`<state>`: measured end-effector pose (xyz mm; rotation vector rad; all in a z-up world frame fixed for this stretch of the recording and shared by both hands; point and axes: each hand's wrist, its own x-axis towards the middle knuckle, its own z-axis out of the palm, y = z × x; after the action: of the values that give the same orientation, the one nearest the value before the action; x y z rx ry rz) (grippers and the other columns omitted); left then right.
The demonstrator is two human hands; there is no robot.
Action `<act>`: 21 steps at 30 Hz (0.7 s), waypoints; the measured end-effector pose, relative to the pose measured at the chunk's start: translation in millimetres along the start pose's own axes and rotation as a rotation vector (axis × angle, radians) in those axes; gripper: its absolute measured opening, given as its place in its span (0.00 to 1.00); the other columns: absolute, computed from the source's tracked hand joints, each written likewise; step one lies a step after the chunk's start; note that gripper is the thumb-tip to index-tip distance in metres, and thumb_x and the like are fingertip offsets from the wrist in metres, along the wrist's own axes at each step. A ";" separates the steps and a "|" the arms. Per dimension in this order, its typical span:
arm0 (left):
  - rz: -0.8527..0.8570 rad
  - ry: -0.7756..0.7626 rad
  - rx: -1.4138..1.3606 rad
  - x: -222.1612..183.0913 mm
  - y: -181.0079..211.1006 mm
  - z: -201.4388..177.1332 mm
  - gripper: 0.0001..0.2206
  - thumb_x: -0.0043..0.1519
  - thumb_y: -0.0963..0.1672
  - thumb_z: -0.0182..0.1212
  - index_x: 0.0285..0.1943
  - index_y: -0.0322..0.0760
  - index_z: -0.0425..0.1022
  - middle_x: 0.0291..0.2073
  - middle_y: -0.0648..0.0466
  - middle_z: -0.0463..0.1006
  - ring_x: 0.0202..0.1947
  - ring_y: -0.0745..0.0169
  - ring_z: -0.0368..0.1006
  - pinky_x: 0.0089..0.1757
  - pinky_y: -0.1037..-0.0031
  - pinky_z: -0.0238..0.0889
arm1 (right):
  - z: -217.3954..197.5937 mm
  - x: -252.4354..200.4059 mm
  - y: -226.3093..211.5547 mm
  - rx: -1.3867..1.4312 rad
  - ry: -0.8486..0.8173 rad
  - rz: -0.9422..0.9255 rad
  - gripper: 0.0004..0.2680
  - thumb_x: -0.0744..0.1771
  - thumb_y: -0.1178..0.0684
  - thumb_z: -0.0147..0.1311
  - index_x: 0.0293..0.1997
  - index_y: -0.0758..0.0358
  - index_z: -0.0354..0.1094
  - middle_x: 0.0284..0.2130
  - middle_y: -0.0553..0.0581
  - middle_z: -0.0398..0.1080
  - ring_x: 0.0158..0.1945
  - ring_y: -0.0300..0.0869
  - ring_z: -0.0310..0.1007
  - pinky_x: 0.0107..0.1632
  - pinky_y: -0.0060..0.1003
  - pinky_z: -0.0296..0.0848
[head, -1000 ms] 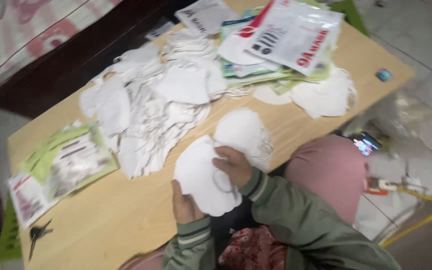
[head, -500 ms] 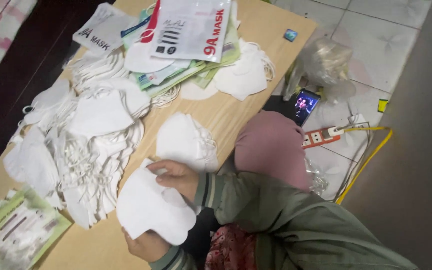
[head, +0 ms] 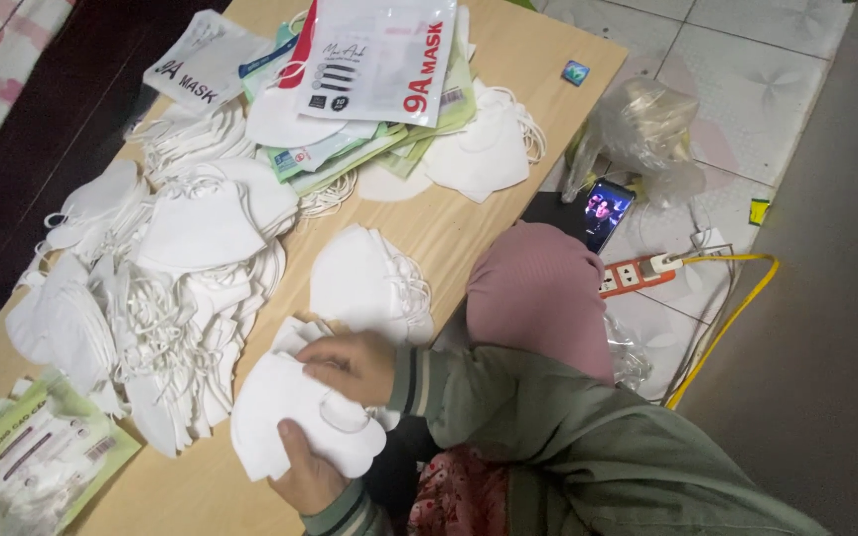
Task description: Sorting and stacking white face masks on a table for packaging.
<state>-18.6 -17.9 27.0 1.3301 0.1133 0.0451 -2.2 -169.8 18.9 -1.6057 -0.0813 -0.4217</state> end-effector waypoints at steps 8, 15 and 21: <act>-0.110 0.154 0.183 9.0 -12.5 -6.5 0.19 0.66 0.42 0.54 0.64 0.23 0.68 0.55 0.43 0.77 0.49 0.58 0.75 0.48 0.77 0.67 | -51.8 38.3 18.3 -0.836 0.318 -0.083 0.19 0.63 0.51 0.60 0.60 0.63 0.67 0.56 0.65 0.68 0.57 0.55 0.66 0.59 0.51 0.63; -0.111 0.142 0.298 5.6 -2.2 1.9 0.20 0.65 0.42 0.55 0.64 0.22 0.68 0.55 0.40 0.77 0.49 0.53 0.76 0.47 0.73 0.69 | -53.7 38.2 35.6 -1.002 0.182 0.136 0.31 0.59 0.51 0.66 0.70 0.59 0.59 0.50 0.58 0.71 0.49 0.53 0.66 0.54 0.49 0.59; 0.000 0.063 0.227 8.4 -15.0 -8.6 0.19 0.62 0.37 0.56 0.63 0.22 0.68 0.54 0.39 0.77 0.48 0.53 0.74 0.49 0.72 0.68 | -49.1 39.5 25.8 -0.792 0.270 -0.035 0.25 0.60 0.66 0.56 0.67 0.66 0.61 0.53 0.64 0.68 0.52 0.52 0.69 0.56 0.46 0.62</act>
<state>-11.7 -12.3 9.9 1.5555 0.1754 0.0757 31.6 -228.0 7.9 -2.3026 0.2991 -0.7539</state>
